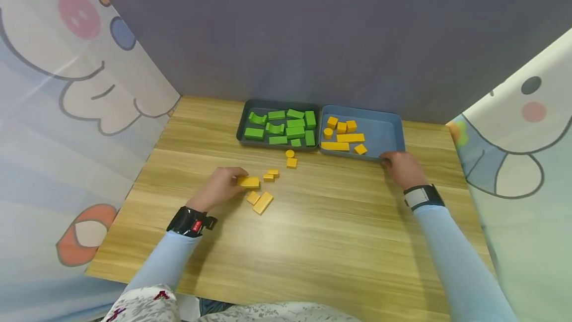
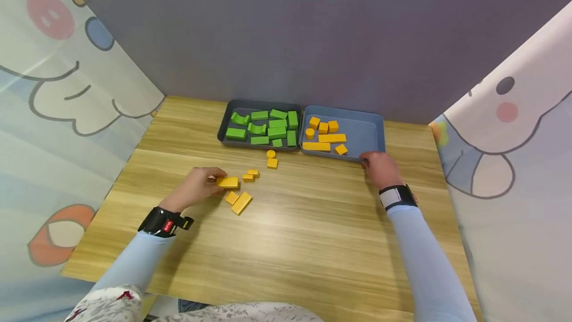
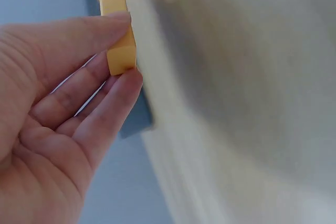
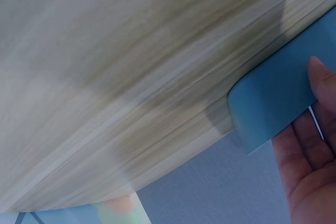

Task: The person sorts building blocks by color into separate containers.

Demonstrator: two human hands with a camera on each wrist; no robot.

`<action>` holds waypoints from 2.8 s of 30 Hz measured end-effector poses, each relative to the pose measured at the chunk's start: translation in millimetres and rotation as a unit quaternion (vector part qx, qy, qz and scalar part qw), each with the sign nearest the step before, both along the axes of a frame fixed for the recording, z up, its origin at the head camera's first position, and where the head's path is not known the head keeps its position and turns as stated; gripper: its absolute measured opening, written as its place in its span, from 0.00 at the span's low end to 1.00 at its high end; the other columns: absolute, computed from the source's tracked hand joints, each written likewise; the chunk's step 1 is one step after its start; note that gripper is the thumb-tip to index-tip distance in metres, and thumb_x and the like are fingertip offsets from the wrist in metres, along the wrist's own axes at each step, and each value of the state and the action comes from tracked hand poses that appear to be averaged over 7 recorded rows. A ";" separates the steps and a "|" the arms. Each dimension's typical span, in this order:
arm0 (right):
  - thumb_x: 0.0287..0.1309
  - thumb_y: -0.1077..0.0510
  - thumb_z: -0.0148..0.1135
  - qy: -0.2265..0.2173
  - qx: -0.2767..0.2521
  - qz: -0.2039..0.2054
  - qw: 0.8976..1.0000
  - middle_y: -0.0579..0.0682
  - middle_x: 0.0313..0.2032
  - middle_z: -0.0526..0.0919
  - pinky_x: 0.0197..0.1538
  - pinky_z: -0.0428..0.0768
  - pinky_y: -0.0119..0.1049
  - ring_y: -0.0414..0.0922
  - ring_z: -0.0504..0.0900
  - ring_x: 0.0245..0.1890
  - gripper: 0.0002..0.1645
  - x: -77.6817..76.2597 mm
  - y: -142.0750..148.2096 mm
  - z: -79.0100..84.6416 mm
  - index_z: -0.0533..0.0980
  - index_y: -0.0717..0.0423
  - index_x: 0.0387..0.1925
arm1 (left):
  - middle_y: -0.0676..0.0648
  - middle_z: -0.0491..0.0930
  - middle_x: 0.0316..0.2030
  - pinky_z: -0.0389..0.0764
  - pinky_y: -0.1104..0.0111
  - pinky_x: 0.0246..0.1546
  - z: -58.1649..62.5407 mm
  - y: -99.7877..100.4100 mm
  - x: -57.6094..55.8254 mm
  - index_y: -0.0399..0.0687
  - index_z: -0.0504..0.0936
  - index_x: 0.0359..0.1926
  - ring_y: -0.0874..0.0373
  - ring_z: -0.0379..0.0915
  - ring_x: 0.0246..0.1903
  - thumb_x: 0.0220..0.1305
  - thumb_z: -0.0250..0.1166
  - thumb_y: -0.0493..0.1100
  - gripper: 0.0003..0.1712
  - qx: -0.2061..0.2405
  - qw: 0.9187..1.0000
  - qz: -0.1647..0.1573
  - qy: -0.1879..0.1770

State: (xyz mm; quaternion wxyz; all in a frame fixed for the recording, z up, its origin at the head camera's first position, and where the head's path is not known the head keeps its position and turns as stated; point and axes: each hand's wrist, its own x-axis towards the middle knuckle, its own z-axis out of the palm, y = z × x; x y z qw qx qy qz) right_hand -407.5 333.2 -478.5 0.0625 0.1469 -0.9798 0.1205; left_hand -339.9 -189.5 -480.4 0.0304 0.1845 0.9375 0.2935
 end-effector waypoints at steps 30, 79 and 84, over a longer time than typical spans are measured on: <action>0.62 0.68 0.68 0.022 -0.010 -0.013 1.000 0.62 0.41 0.91 0.49 0.87 0.58 0.62 0.90 0.41 0.09 -1.4 0.8 -5.3 0.88 0.63 0.43 | 0.44 0.88 0.53 0.87 0.64 0.49 105.3 176.0 -128.8 0.43 0.88 0.56 0.54 0.84 0.46 0.65 0.73 0.39 0.19 -0.012 0.993 -0.097 0.067; 0.59 0.74 0.65 0.019 -0.038 0.001 0.999 0.60 0.41 0.92 0.49 0.88 0.56 0.60 0.91 0.42 0.13 1.8 -15.0 -15.4 0.89 0.62 0.42 | 0.55 0.59 0.16 0.58 0.74 0.20 26.4 336.1 -152.3 0.51 0.73 0.21 0.64 0.55 0.16 0.74 0.59 0.33 0.21 -0.121 0.973 -0.188 0.062; 0.58 0.76 0.63 0.020 -0.037 0.010 0.999 0.61 0.41 0.92 0.50 0.87 0.56 0.60 0.90 0.42 0.15 -3.2 -10.1 -16.7 0.88 0.63 0.42 | 0.53 0.66 0.17 0.60 0.73 0.21 38.6 327.2 -156.3 0.48 0.77 0.23 0.61 0.57 0.17 0.73 0.58 0.33 0.18 -0.099 0.978 -0.181 0.042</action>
